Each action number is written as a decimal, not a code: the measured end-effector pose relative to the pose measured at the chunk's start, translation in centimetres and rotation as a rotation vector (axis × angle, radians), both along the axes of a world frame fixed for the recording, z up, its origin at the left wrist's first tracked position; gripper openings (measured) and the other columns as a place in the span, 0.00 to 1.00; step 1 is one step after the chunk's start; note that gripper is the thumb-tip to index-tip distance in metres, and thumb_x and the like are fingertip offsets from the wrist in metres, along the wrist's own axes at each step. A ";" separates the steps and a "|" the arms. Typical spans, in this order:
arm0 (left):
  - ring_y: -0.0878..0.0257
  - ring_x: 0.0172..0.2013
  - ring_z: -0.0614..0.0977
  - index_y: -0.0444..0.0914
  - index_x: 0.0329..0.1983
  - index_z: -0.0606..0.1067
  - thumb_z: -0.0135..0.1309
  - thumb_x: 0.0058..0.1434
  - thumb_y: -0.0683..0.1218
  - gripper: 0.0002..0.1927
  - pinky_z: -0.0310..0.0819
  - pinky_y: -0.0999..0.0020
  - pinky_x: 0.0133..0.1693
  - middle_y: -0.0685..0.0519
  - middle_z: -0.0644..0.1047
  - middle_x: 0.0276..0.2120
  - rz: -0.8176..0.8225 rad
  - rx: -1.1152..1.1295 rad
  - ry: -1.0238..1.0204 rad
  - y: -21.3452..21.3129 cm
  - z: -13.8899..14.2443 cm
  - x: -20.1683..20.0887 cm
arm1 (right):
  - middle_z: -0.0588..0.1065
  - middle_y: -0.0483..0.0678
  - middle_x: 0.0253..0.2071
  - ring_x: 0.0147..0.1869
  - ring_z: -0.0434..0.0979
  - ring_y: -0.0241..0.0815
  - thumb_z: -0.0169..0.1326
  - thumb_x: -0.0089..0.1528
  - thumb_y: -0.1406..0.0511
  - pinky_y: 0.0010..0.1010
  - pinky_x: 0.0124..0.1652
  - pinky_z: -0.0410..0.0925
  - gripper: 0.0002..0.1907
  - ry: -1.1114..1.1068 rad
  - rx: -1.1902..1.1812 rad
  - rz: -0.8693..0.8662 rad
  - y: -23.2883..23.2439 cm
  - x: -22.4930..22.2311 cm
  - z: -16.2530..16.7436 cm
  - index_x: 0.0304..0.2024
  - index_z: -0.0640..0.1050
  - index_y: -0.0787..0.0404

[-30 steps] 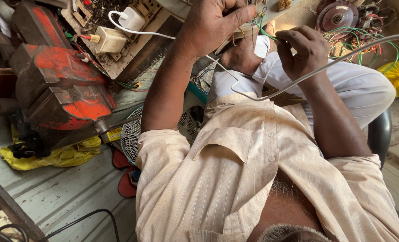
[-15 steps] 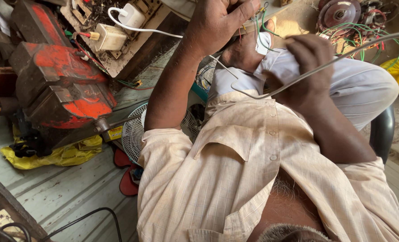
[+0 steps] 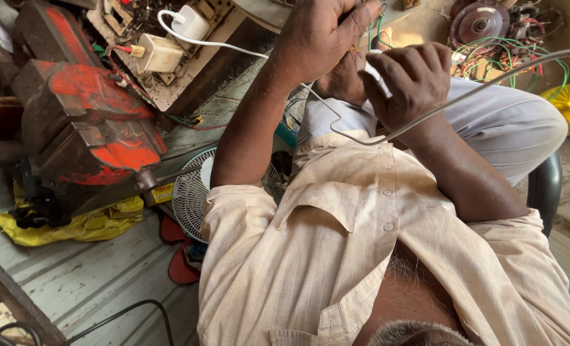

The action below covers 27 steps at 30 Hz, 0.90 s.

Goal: The person repairs an electric table fan resting on their lap, twisting and connecting wires at the fan head and working the connections by hand. Near the end they pick up scissors and cut a wire before continuing to handle the wiring.

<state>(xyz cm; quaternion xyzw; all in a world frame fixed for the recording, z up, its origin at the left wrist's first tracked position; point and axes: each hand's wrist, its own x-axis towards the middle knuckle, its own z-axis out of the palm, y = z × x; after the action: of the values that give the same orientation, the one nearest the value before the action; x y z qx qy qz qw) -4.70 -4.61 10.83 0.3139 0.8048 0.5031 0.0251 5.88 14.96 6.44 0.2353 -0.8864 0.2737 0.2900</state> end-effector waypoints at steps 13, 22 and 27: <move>0.73 0.28 0.73 0.32 0.33 0.74 0.56 0.77 0.46 0.16 0.71 0.70 0.30 0.55 0.74 0.24 -0.100 0.204 -0.172 -0.7 -0.5 -0.2 | 0.79 0.47 0.48 0.47 0.77 0.47 0.66 0.66 0.69 0.42 0.55 0.66 0.10 0.101 -0.007 0.202 -0.1 0.1 2.2 0.50 0.81 0.60; 0.73 0.24 0.77 0.34 0.29 0.77 0.64 0.70 0.49 0.17 0.70 0.72 0.25 0.57 0.78 0.22 -0.091 0.052 -0.091 -0.6 -0.2 -0.4 | 0.80 0.53 0.47 0.46 0.81 0.52 0.65 0.68 0.72 0.44 0.53 0.71 0.07 0.114 -0.279 0.277 -0.3 -0.4 3.2 0.47 0.81 0.65; 0.71 0.25 0.73 0.34 0.29 0.71 0.62 0.70 0.45 0.17 0.69 0.71 0.28 0.56 0.72 0.24 -0.111 0.183 -0.223 -1.2 -0.1 -0.9 | 0.80 0.54 0.47 0.48 0.81 0.52 0.66 0.68 0.69 0.44 0.54 0.71 0.10 0.088 -0.188 0.300 -1.0 -0.4 2.4 0.49 0.80 0.66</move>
<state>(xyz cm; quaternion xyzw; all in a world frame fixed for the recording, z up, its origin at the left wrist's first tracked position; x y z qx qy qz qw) -5.62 -5.83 10.68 0.3010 0.7293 0.6039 0.1134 5.46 14.00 8.80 0.3485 -0.7984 0.3848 0.3051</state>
